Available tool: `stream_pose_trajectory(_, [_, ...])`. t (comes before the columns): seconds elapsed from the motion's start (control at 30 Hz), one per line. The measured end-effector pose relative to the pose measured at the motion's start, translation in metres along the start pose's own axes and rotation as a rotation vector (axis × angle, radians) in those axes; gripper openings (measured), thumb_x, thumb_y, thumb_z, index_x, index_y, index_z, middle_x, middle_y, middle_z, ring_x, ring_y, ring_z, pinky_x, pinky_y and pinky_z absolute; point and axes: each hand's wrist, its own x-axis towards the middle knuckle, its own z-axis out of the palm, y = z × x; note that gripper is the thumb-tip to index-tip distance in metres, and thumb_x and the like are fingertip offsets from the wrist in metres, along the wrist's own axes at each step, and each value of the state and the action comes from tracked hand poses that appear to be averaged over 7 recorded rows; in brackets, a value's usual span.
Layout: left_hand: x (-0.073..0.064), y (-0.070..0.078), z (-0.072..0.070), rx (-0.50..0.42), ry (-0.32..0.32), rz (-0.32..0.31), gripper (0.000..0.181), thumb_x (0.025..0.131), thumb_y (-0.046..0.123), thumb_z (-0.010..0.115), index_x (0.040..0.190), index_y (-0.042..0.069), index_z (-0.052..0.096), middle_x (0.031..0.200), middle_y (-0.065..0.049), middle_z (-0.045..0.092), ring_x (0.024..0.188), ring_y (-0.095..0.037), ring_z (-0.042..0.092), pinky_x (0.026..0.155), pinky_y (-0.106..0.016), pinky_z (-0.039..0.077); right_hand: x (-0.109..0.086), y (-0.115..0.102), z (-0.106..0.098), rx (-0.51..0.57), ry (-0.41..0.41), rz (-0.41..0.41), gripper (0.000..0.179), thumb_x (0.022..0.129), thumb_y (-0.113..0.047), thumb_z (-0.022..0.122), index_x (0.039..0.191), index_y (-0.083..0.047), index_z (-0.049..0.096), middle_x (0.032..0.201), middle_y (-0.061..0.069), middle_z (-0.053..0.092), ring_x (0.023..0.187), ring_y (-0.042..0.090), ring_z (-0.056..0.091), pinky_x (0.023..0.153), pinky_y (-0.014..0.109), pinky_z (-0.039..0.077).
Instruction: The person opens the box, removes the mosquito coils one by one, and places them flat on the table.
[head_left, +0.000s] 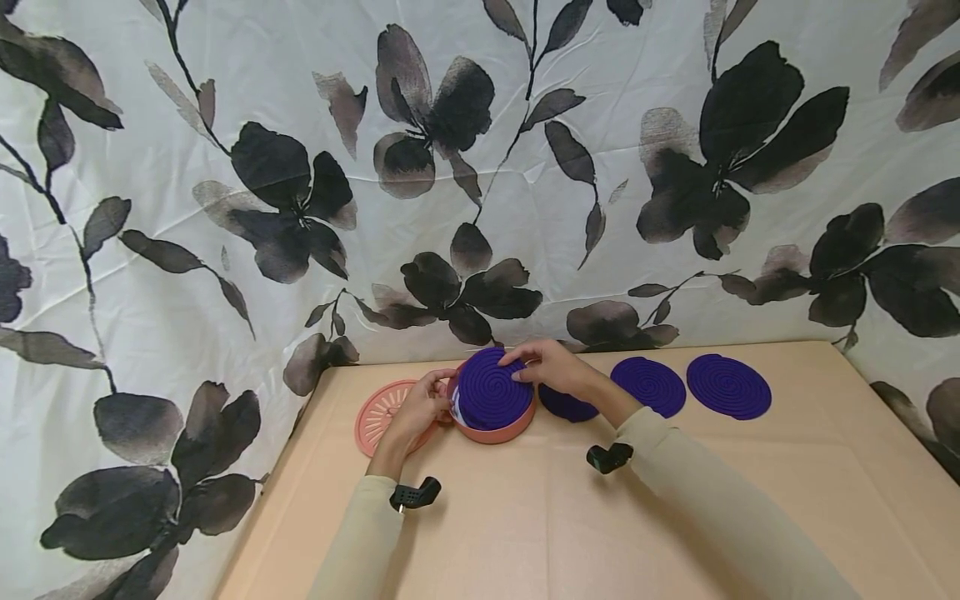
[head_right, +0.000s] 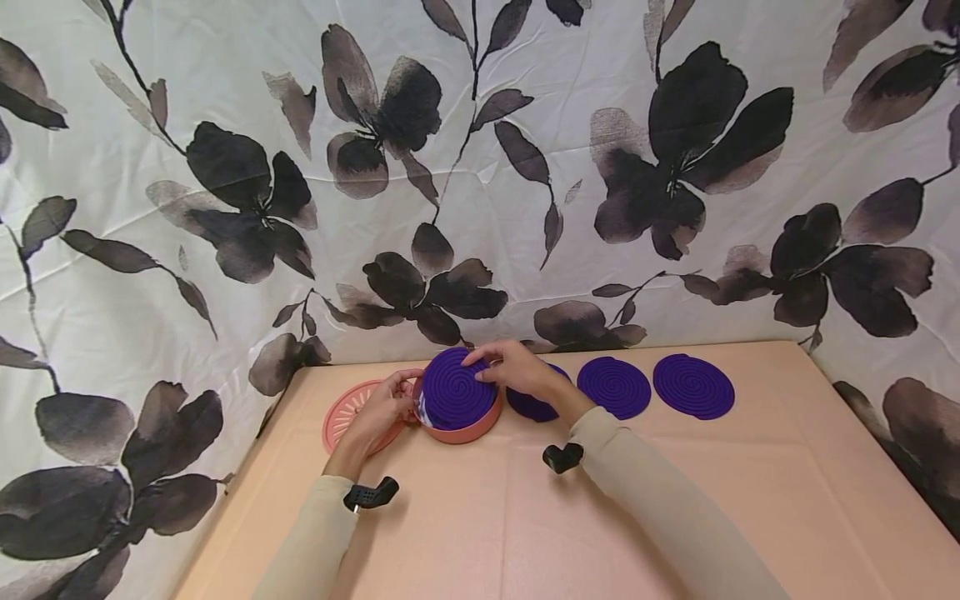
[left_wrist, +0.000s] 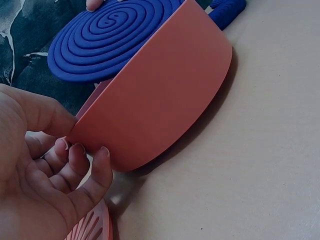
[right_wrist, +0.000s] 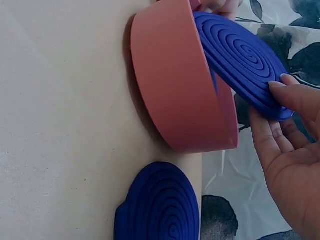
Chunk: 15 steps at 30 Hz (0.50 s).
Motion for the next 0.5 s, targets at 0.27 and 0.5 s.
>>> stream_pose_trajectory(0.27, [0.000, 0.001, 0.000, -0.007, -0.008, -0.006, 0.058, 0.085, -0.015, 0.055, 0.140, 0.002, 0.052, 0.093, -0.008, 0.044, 0.068, -0.018, 0.052, 0.060, -0.029, 0.054, -0.004, -0.003, -0.009, 0.011, 0.013, -0.007, 0.031, 0.092, -0.004, 0.070, 0.120, -0.014, 0.074, 0.131, 0.008, 0.065, 0.110, 0.023, 0.064, 0.089, 0.032, 0.055])
stream_pose_trajectory(0.5, [0.002, 0.000, 0.000, -0.012, -0.019, 0.002, 0.059, 0.085, -0.017, 0.053, 0.141, 0.000, 0.050, 0.096, -0.010, 0.043, 0.070, -0.018, 0.051, 0.062, -0.030, 0.053, -0.013, -0.005, -0.019, 0.031, -0.010, -0.013, 0.030, 0.094, -0.007, 0.069, 0.123, -0.011, 0.072, 0.130, 0.010, 0.065, 0.105, 0.022, 0.063, 0.087, 0.035, 0.055])
